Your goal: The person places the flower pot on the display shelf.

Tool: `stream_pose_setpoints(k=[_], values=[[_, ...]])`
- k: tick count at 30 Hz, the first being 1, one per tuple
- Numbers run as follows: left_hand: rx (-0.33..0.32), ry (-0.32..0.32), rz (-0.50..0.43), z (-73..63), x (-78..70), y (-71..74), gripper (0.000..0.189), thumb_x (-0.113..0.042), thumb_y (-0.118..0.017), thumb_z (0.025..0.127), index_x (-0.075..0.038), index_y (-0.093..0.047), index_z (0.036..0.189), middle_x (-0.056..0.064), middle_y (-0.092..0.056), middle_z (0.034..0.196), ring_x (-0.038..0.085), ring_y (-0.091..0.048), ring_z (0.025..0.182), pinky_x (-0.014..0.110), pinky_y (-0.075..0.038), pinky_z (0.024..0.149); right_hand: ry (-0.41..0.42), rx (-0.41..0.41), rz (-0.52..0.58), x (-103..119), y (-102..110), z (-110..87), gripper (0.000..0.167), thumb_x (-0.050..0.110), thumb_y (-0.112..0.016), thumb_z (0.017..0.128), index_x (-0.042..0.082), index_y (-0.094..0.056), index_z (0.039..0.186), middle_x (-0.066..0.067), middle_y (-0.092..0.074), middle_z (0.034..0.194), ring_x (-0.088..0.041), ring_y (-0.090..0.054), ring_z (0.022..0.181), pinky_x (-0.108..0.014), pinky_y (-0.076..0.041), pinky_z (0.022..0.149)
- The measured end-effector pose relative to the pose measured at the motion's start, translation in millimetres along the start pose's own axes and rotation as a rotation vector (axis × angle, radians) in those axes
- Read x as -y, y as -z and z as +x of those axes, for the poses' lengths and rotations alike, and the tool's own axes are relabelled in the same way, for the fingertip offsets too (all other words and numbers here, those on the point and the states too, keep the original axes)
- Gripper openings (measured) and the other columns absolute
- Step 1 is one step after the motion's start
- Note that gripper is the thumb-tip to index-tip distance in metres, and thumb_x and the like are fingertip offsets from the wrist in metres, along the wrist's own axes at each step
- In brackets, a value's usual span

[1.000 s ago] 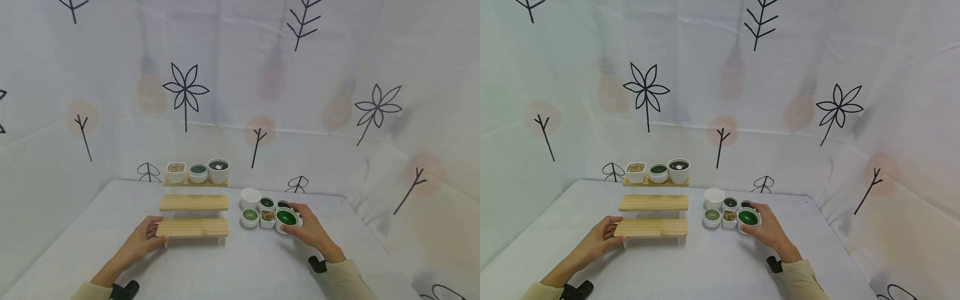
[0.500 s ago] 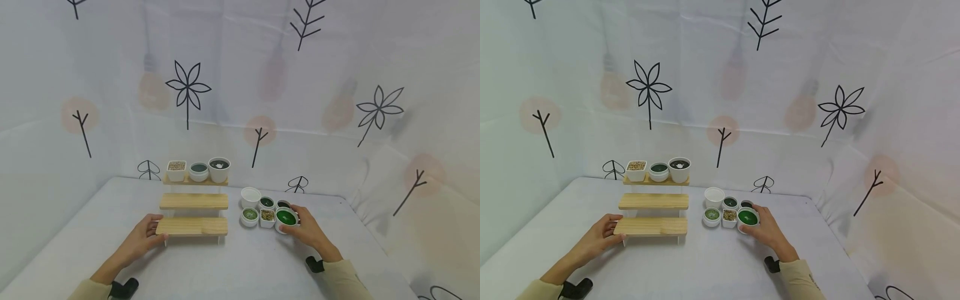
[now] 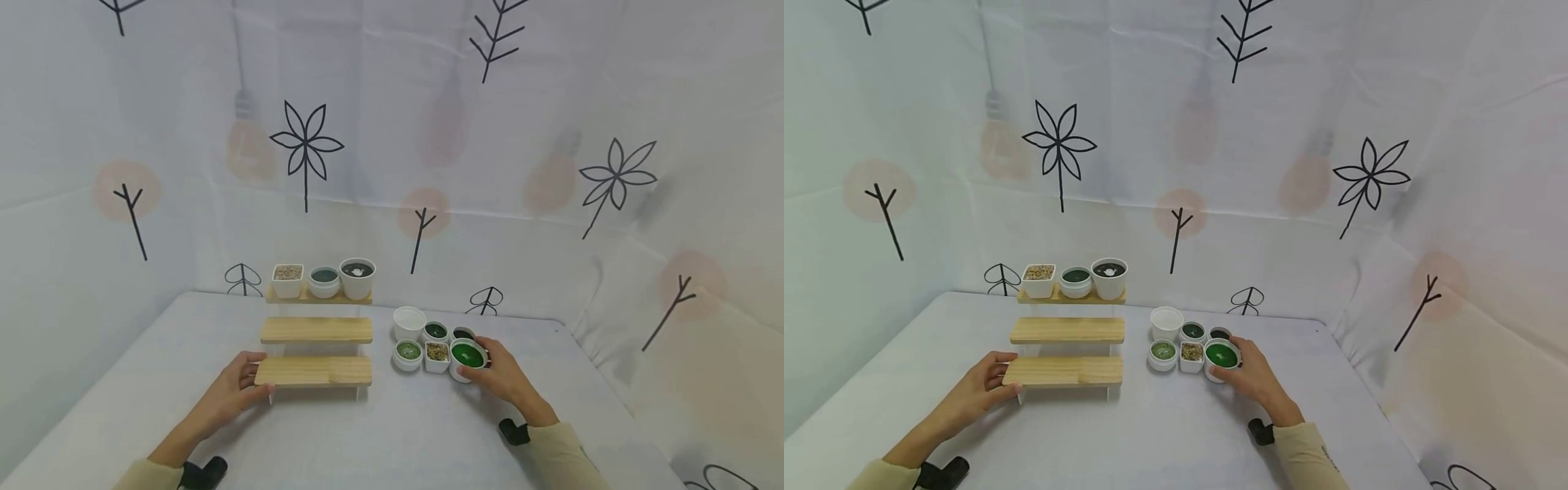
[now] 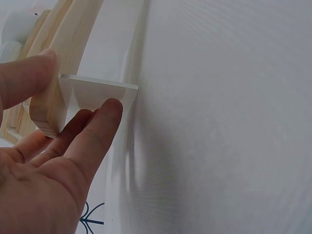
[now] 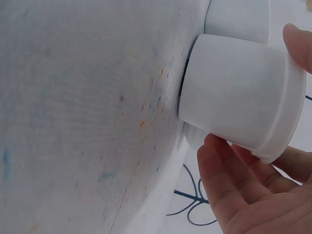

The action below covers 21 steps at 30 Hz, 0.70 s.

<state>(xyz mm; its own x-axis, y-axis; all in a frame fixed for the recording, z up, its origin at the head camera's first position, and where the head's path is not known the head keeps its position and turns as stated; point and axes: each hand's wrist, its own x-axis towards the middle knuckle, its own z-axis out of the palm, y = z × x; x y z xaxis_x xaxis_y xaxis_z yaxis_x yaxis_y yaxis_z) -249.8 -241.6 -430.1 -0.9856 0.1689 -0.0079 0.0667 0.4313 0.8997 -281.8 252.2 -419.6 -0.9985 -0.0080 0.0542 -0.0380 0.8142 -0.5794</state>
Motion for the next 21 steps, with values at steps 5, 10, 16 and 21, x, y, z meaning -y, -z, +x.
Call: stream_pose_setpoints(k=[5,10,16,21], values=[[-0.001,-0.006,-0.006,-0.1,0.1,-0.2,0.070,-0.021,-0.074,0.084,0.003,-0.033,0.137,0.028,-0.051,0.130,0.037,-0.054,0.119,0.034,-0.053,0.089,0.002,-0.007,0.015,1.5,1.1,-0.2,0.086,0.046,-0.075,0.078,0.000,-0.038,0.141,-0.021,-0.045,0.138,-0.032,-0.053,0.112,-0.047,-0.050,0.092],[0.001,-0.010,0.001,0.3,-1.4,0.0,0.071,-0.023,-0.073,0.085,0.003,-0.033,0.136,0.027,-0.052,0.129,0.037,-0.054,0.119,0.034,-0.053,0.089,-0.002,-0.012,0.010,1.2,0.3,0.6,0.085,0.044,-0.075,0.079,0.000,-0.039,0.140,-0.022,-0.045,0.137,-0.032,-0.053,0.110,-0.047,-0.051,0.090],[0.004,0.006,-0.005,-0.5,-2.5,-0.5,0.070,-0.022,-0.073,0.085,0.003,-0.033,0.137,0.027,-0.051,0.130,0.036,-0.054,0.118,0.033,-0.054,0.088,0.008,-0.025,0.011,0.5,0.7,0.3,0.085,0.046,-0.075,0.078,0.000,-0.040,0.140,-0.022,-0.045,0.137,-0.032,-0.053,0.111,-0.047,-0.050,0.090],[0.001,-0.001,-0.011,-1.0,-1.7,-0.6,0.071,-0.023,-0.074,0.084,0.003,-0.033,0.136,0.027,-0.052,0.129,0.036,-0.054,0.118,0.033,-0.054,0.088,0.026,-0.049,0.007,-0.4,3.6,-1.6,0.085,0.047,-0.074,0.078,-0.001,-0.040,0.140,-0.023,-0.046,0.136,-0.032,-0.053,0.110,-0.047,-0.050,0.090]])
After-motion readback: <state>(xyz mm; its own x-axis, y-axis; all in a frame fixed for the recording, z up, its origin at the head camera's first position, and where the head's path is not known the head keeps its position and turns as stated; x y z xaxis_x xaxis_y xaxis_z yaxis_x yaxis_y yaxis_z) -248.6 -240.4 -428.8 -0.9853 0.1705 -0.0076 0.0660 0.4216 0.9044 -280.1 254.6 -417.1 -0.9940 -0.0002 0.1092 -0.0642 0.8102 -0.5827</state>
